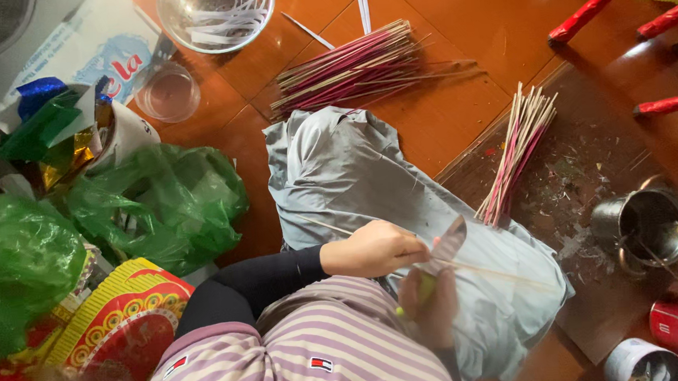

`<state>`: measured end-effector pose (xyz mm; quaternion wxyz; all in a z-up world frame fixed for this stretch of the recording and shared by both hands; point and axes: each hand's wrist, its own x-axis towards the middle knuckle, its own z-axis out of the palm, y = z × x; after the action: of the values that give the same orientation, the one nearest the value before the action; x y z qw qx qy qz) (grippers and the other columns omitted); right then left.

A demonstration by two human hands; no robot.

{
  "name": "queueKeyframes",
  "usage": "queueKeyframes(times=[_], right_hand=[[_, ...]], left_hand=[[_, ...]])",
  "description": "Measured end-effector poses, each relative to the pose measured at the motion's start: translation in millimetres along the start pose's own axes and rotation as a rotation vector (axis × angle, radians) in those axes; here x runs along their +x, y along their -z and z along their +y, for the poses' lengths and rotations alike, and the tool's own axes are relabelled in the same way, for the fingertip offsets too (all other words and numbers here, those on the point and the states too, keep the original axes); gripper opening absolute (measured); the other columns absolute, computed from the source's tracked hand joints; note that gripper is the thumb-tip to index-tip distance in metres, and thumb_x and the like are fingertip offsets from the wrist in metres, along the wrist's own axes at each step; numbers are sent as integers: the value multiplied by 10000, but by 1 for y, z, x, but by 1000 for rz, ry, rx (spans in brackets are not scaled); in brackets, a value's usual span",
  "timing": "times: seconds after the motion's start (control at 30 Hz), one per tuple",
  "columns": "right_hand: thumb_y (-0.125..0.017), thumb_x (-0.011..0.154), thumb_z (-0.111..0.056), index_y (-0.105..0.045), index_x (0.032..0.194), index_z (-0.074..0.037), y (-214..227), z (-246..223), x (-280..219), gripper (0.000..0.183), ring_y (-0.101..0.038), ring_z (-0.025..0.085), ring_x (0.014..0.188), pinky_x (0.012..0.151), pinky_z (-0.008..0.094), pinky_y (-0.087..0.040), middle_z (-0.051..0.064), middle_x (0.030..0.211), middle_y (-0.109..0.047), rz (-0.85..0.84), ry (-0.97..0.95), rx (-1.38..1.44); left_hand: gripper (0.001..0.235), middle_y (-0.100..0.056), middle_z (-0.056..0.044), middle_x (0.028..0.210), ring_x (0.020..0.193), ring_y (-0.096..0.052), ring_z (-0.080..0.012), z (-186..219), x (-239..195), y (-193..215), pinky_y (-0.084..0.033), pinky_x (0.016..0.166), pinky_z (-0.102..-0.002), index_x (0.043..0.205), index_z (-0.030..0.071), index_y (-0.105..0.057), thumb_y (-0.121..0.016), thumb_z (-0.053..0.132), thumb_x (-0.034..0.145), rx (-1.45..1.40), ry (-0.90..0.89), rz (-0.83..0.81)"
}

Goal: The person sits on the floor and uses a knife to sharpen the ends of thin wooden sticks. They pick up sticks from a pile, hold them against a cloth on their lap, and scrape the knife along the wood to create a point. The sharpened sticks are placed into a separate pile.

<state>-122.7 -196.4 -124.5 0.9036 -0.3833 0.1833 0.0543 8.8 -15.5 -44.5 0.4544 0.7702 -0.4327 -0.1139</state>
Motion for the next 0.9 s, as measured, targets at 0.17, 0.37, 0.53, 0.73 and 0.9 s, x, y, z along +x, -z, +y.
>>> queueKeyframes(times=[0.17, 0.37, 0.53, 0.73, 0.9], right_hand=[[-406, 1152, -459, -429, 1267, -100, 15, -14, 7, 378, -488, 147, 505, 392, 290, -381, 38, 713, -535, -62, 82, 30], [-409, 1049, -511, -394, 1539, -136, -22, -1, 16, 617, -490, 144, 471, 416, 290, -383, 49, 655, -548, -74, -19, -49], [-411, 1115, -483, -356, 1544, -69, -37, -38, 12, 599, -444, 141, 507, 429, 281, -329, 29, 687, -492, 60, -46, 65], [-411, 1067, -522, -357, 1597, -179, -56, -59, 25, 633, -401, 116, 407, 372, 260, -321, 16, 563, -445, -89, 2, -55], [-387, 1081, -495, -381, 1585, -138, -72, -53, 27, 618, -407, 121, 423, 387, 275, -342, 34, 600, -482, -199, -66, -67]], left_hand=[[196, -746, -94, 986, 878, -714, -313, -13, -4, 16, -566, 756, -407, 1060, 101, -730, -594, 237, 1020, -95, -9, 50], [201, -760, -91, 967, 842, -714, -320, -2, 3, 9, -559, 725, -414, 1004, 105, -752, -615, 253, 999, -64, 88, 64], [165, -741, -98, 959, 855, -740, -292, -5, 10, 21, -583, 746, -387, 1050, 75, -722, -623, 183, 974, -216, 125, 38], [141, -753, -101, 966, 883, -735, -311, -6, 13, 23, -583, 763, -388, 1035, 70, -734, -636, 164, 1000, -91, 122, 137], [172, -720, -156, 916, 803, -697, -356, -4, 20, 18, -549, 682, -404, 1029, 24, -735, -654, 170, 986, -63, 235, 95]])
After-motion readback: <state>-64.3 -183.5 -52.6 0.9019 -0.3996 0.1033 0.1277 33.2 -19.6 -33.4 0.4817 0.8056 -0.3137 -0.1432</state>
